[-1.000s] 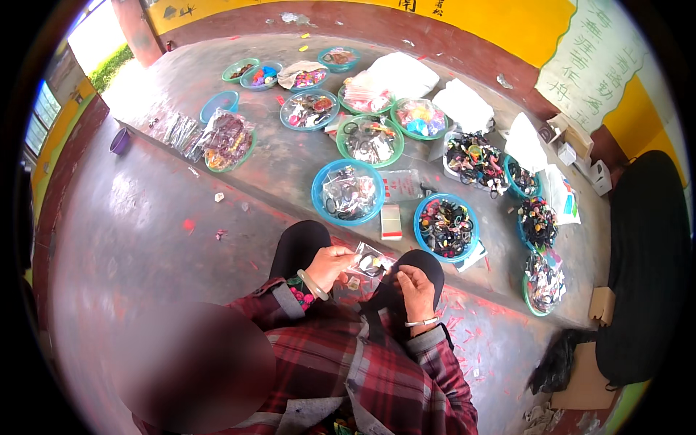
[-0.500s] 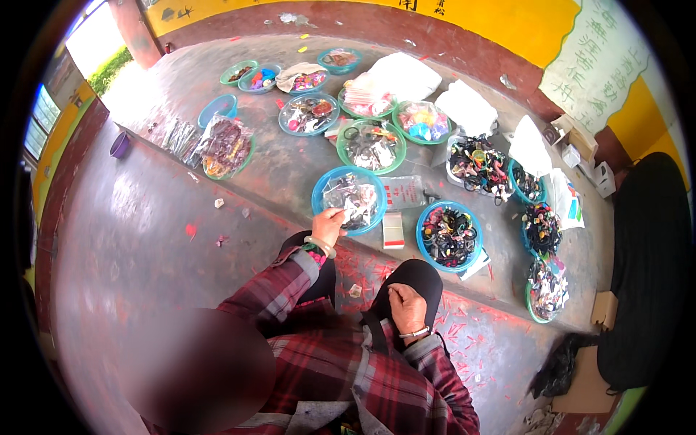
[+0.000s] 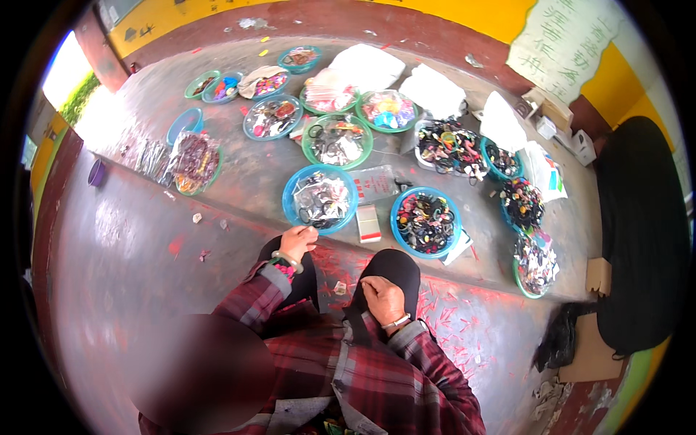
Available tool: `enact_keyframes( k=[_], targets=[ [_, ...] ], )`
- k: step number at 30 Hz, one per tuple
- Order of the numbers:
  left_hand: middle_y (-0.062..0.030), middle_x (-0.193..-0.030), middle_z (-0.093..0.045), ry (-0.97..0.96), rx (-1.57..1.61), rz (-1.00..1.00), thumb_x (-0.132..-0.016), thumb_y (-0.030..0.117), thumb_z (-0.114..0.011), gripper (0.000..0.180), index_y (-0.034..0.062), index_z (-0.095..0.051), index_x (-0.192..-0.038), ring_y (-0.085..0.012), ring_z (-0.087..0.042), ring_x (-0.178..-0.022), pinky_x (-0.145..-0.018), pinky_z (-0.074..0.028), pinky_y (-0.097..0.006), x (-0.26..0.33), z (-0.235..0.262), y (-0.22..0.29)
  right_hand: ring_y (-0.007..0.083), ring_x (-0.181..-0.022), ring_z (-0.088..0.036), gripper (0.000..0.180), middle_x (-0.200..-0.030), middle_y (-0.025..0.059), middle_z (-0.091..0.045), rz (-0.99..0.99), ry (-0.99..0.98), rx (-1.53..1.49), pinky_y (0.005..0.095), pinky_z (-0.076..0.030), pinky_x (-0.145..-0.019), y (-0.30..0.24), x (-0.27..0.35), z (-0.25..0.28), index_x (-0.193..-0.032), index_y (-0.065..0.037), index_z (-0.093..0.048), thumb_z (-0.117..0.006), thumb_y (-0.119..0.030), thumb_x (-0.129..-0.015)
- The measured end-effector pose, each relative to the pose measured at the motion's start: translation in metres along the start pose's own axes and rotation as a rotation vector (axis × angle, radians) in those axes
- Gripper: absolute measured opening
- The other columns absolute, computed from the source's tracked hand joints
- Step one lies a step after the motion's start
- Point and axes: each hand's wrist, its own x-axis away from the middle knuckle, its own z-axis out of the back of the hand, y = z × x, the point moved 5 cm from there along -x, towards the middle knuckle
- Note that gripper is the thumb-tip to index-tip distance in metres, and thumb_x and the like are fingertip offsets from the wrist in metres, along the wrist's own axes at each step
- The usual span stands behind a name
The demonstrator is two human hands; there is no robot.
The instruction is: The person sits on the floor and repeatedly picks small hair accessories from a blue bowl, places them into small clear plastic bags, and seals them. The person also handles a small white box, opening and closing it, and places the packaged items into the box or onto the floor.
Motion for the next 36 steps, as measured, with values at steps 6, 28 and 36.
enact_keyframes(
  k=[6, 28, 36],
  targets=[
    [-0.0099, -0.075, -0.064, -0.279, -0.296, 0.017, -0.088, 0.026, -0.052, 0.032, -0.0038, -0.060, -0.080, -0.0140, -0.061, -0.067, -0.058, -0.049, -0.025, 0.059, -0.005, 0.015, 0.0054, -0.060, -0.055, 0.013, -0.072, 0.0015, -0.061, -0.405, 0.081, -0.532, 0.0174, -0.043, -0.047, 0.027, 0.003, 0.022, -0.088, 0.000, -0.063, -0.054, -0.007, -0.084],
    [-0.0084, -0.068, -0.063, -0.473, -0.581, 0.021, -0.088, 0.023, -0.053, 0.031, -0.0035, -0.060, -0.072, -0.0129, -0.058, -0.058, -0.053, -0.047, -0.025, 0.090, -0.024, -0.031, 0.0311, -0.077, -0.061, 0.016, -0.083, 0.0129, -0.063, -0.328, 0.358, 0.185, 0.0372, -0.048, -0.067, 0.123, -0.059, 0.067, -0.085, -0.010, -0.066, -0.056, -0.020, -0.079],
    [-0.0094, -0.065, -0.064, -0.418, -0.680, -0.011, -0.085, 0.028, -0.053, 0.034, -0.0018, -0.065, -0.072, -0.0155, -0.060, -0.058, -0.056, -0.047, -0.028, 0.095, -0.029, -0.020, 0.0328, -0.089, -0.059, 0.028, -0.098, 0.0182, -0.060, -0.424, -0.141, 0.530, 0.0384, -0.049, -0.075, 0.124, -0.147, -0.088, -0.097, -0.006, -0.058, -0.052, -0.025, -0.077]
  ],
)
